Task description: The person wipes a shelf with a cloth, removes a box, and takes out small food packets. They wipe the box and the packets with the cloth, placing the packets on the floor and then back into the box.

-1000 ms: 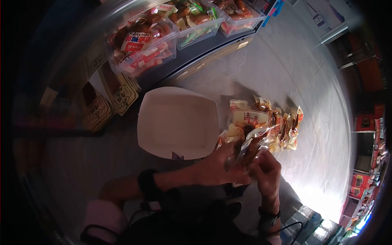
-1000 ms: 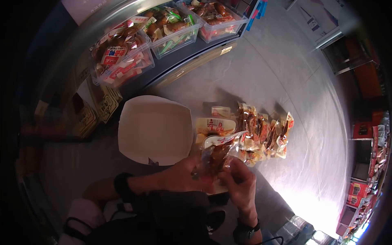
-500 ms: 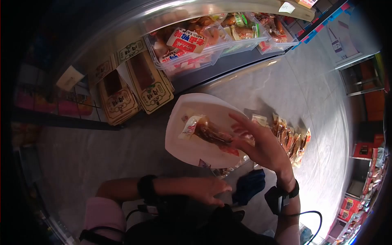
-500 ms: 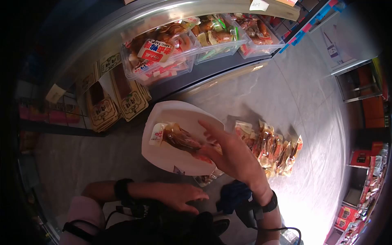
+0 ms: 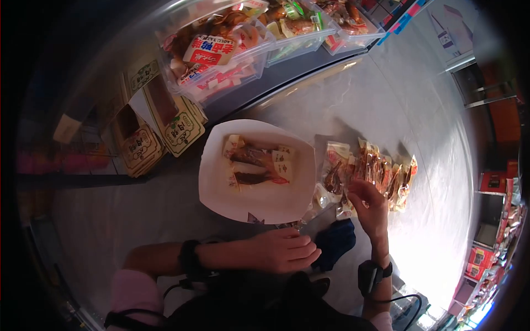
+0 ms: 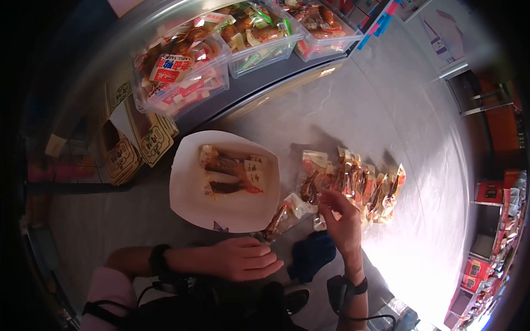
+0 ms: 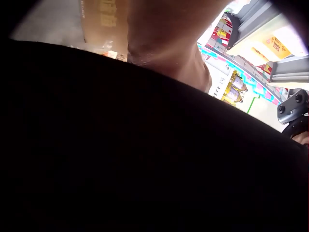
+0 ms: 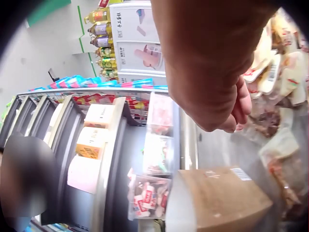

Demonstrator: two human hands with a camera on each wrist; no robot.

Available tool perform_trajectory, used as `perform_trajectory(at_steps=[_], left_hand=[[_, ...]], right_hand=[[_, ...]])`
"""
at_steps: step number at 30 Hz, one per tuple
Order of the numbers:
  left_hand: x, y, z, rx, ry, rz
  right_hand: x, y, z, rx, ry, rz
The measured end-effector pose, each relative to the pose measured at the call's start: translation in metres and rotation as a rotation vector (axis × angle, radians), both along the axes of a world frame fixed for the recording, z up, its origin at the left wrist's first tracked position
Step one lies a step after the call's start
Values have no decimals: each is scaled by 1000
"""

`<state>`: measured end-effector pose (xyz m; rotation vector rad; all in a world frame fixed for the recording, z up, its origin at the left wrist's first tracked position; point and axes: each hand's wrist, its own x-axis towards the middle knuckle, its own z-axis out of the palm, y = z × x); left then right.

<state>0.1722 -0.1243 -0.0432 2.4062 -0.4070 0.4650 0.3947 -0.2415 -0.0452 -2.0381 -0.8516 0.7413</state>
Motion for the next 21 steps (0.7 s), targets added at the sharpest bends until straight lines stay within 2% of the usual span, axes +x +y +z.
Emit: perform_trajectory(at_steps=[1, 2, 4, 6, 8, 9, 10, 12, 14, 16, 17, 18, 19, 20, 21], left_hand=[[1, 0, 2, 72, -164, 143], [3, 1, 0, 67, -168, 124], [5, 6, -2, 118, -93, 317], [7, 11, -14, 191, -102, 271], [12, 20, -24, 271, -127, 231], [13, 24, -26, 311, -135, 141], [17, 28, -27, 353, -146, 54], [29, 37, -25, 379, -147, 35], [34, 36, -20, 403, -143, 20], [33, 23, -15, 353, -294, 117], [27, 13, -13, 296, -281, 53], [24, 0, -13, 292, -282, 49], [23, -14, -15, 19, 27, -39], [21, -26, -17, -255, 335, -126], [17, -36, -31, -259, 331, -129]], right_hand=[[-2, -13, -12, -30, -3, 20], [-5, -22, -24, -59, -5, 42], [-13, -31, -37, -90, -14, 76], [-23, -34, -57, -133, -18, 23], [-31, -32, -79, -17, -205, 70], [-35, -28, -87, 3, -384, 91], [-40, -24, -87, 3, -387, 78], [-47, -16, -85, -115, -571, 15], [-46, -16, -88, -54, -611, -31], [-41, -22, -83, -187, -149, -36], [-39, -28, -79, -191, -148, -41], [-37, -35, -72, -201, 58, -130], [-37, -40, -64, -208, 261, -216], [-40, -44, -50, -211, 257, -218], [-47, -49, -33, -53, 235, -276]])
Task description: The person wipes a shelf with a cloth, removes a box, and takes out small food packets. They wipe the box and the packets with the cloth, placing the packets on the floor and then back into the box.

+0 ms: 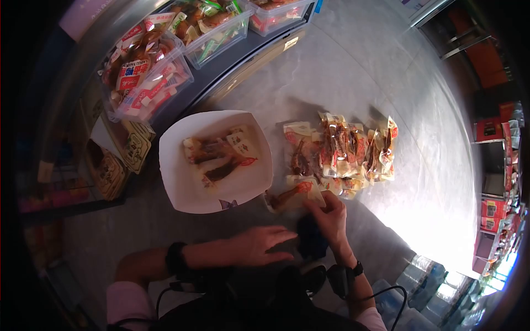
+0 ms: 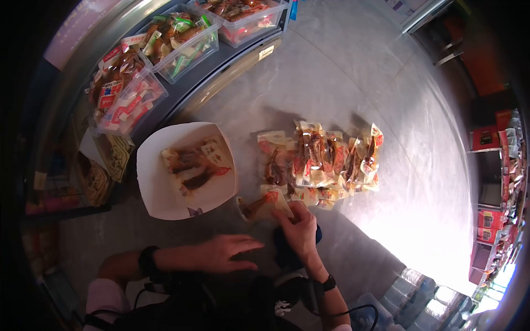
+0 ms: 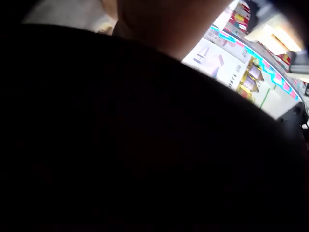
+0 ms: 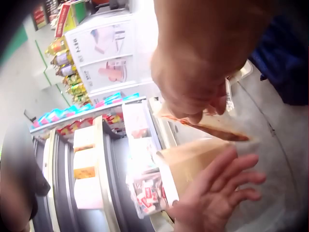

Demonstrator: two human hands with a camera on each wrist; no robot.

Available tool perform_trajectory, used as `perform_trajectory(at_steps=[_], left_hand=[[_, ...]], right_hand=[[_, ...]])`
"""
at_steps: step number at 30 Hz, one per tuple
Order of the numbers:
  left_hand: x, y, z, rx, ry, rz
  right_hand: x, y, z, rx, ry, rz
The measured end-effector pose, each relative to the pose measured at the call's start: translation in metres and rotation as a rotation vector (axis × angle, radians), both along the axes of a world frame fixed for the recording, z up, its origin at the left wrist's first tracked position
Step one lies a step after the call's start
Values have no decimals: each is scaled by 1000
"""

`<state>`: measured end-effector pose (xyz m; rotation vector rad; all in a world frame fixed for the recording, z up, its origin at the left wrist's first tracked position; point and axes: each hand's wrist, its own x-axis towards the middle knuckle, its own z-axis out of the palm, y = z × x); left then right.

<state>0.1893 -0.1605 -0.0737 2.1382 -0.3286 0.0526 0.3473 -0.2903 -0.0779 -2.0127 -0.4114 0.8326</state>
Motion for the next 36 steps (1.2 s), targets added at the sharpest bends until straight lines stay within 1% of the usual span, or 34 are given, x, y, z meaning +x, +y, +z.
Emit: perform_trajectory(at_steps=[1, 2, 3, 6, 7, 8, 9, 10, 11, 12, 13, 14, 15, 17, 19, 21, 22, 23, 24, 25, 27, 28, 29, 31, 33, 34, 35, 36], left_hand=[[-3, -11, -21, -560, 400, 177], [-2, -17, -32, -1119, 800, 348], [2, -16, -31, -1125, 795, 342], [25, 3, -23, -1262, 942, 374], [30, 8, -21, -1306, 996, 388], [32, 10, -20, -1350, 1053, 401], [30, 7, -23, -1348, 1053, 397], [27, 3, -27, -1456, 997, 375], [25, 0, -29, -1560, 937, 351], [25, -1, -25, -1553, 934, 346], [27, -1, -20, -1475, 957, 328], [28, 0, -17, -1397, 976, 314], [29, -1, -15, -1388, 966, 315], [29, -1, -14, -1457, 968, 291], [31, 2, -11, -1484, 947, 270], [32, 6, -3, -1565, 916, 262], [32, 6, -6, -1556, 911, 271], [32, 5, -13, -1651, 848, 207], [34, 3, -16, -1746, 787, 138], [35, 0, -17, -1745, 794, 136], [39, -6, -19, -1808, 697, 102], [41, -7, -19, -1811, 707, 95], [43, -8, -19, -1797, 705, 121], [44, -9, -20, -1781, 704, 149], [43, -9, -23, -1661, 703, 189], [42, -8, -22, -1661, 707, 194], [41, -7, -21, -1595, 702, 211], [42, -6, -21, -1530, 695, 226]], right_hand=[[-6, -7, 9, 144, -46, -72], [-13, -17, 10, 204, -240, 72], [-17, -25, 12, 262, -432, 217], [-20, -24, 33, 288, -357, 744], [-15, -25, 38, 286, -359, 741], [-6, -28, 42, 283, -237, 690], [4, -29, 45, 283, -119, 638], [15, -29, 39, 222, -259, 548], [25, -25, 28, 183, -425, 408], [36, -20, 17, 144, -590, 262], [47, -15, 8, 41, -678, 217], [59, -9, -3, -7, -821, 248], [66, -5, -15, -55, -865, 249], [76, -2, -34, -144, -915, 274], [77, -4, -41, -97, -899, 262], [76, -6, -41, -45, -876, 253], [75, -7, -39, -36, -834, 222], [75, -11, -38, -32, -792, 189], [76, -12, -36, 24, -781, 153], [75, -13, -34, 20, -778, 148], [69, -16, -21, -28, -737, 204], [66, -13, -14, -87, -813, 287], [66, -14, -18, -96, -810, 282], [67, -13, -29, -151, -938, 329], [66, -15, -33, -175, -923, 328], [64, -14, -37, -143, -975, 295], [62, -14, -40, -111, -1028, 260], [60, -16, -40, -111, -1026, 258]])
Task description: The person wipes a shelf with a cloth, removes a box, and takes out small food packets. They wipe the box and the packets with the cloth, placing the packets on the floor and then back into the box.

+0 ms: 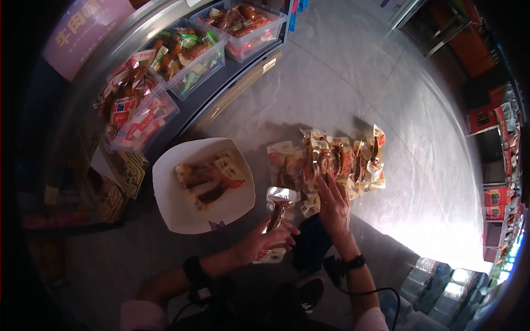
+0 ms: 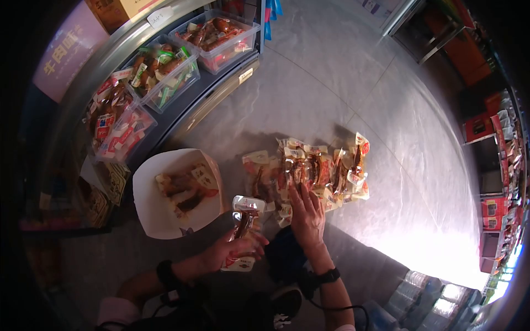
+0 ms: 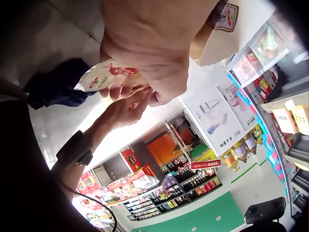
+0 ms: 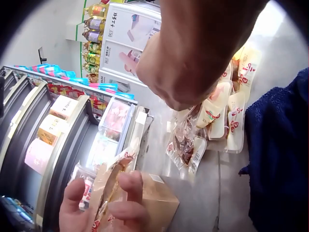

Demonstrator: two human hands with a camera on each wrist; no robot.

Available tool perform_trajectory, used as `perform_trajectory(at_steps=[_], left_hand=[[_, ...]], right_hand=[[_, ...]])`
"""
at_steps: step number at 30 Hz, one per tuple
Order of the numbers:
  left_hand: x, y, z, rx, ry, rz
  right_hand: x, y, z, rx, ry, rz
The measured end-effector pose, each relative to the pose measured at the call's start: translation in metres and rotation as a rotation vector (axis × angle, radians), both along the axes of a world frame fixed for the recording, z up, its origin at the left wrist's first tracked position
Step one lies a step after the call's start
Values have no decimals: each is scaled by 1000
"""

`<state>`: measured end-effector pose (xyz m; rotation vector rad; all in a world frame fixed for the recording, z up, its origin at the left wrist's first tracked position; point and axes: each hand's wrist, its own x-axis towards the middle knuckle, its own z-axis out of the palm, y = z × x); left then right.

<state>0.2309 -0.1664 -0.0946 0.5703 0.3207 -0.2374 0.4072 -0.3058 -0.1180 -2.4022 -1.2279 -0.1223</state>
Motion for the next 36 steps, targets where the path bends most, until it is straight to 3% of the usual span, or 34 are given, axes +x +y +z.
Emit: perform_trajectory(at_steps=[3, 5, 6, 7, 9, 11, 13, 15, 16, 17, 19, 20, 22, 23, 25, 26, 27, 29, 31, 33, 34, 35, 36], left_hand=[[0, -1, -5, 4, 88, 8], [4, -1, -1, 22, 147, 29], [7, -3, 2, 40, 197, 51], [9, -7, 5, 41, 199, 49], [13, -15, 11, 109, 197, 196], [18, -19, 2, 76, 164, 177], [21, -17, 7, 42, 139, 158], [19, -10, 20, 322, 148, -96], [17, -15, 18, 284, 110, -61], [15, -19, 15, 283, 113, -67], [13, -26, 9, 194, 107, 100], [11, -26, 7, 192, 112, 101], [8, -23, 5, 198, 109, 157], [6, -21, 6, 198, 118, 150], [4, -16, 8, 164, 51, 163], [4, -14, 9, 228, -3, 98], [4, -15, 10, 224, -2, 92], [4, -17, 11, 113, 48, 112], [4, -16, 14, 106, 69, 90], [3, -13, 15, 107, 87, 70], [1, -12, 15, 159, 86, 64], [-1, -11, 15, 209, 88, 54], [-2, -10, 15, 208, 90, 52]], right_hand=[[-15, -9, 10, 104, -31, -93], [-36, -12, 40, 687, 851, -523], [-43, -7, 49, 1000, 1179, -509], [-54, -4, 55, 1001, 1180, -510], [-83, -8, 60, 1147, 1688, -514], [-107, -28, 39, 898, 1854, -359], [-109, -23, 53, 787, 1876, -458], [-104, -30, 52, 543, 1404, -513], [-104, -30, 54, 460, 1146, -508], [-107, -32, 51, 462, 1149, -513], [-114, -36, 41, 391, 897, -450], [-115, -36, 39, 387, 901, -451], [-116, -33, 33, 716, 963, -648], [-113, -39, 26, 716, 969, -657], [-100, -56, 14, 160, 587, -327], [-98, -56, 16, 10, 506, -132], [-101, -58, 14, 8, 507, -140], [-106, -63, -1, -246, 202, 30], [-98, -71, -21, -186, 171, 20], [-86, -69, -28, 107, 519, -222], [-78, -59, -2, 190, 732, -373], [-77, -54, 12, 190, 736, -373], [-78, -51, 23, 413, 848, -413]])
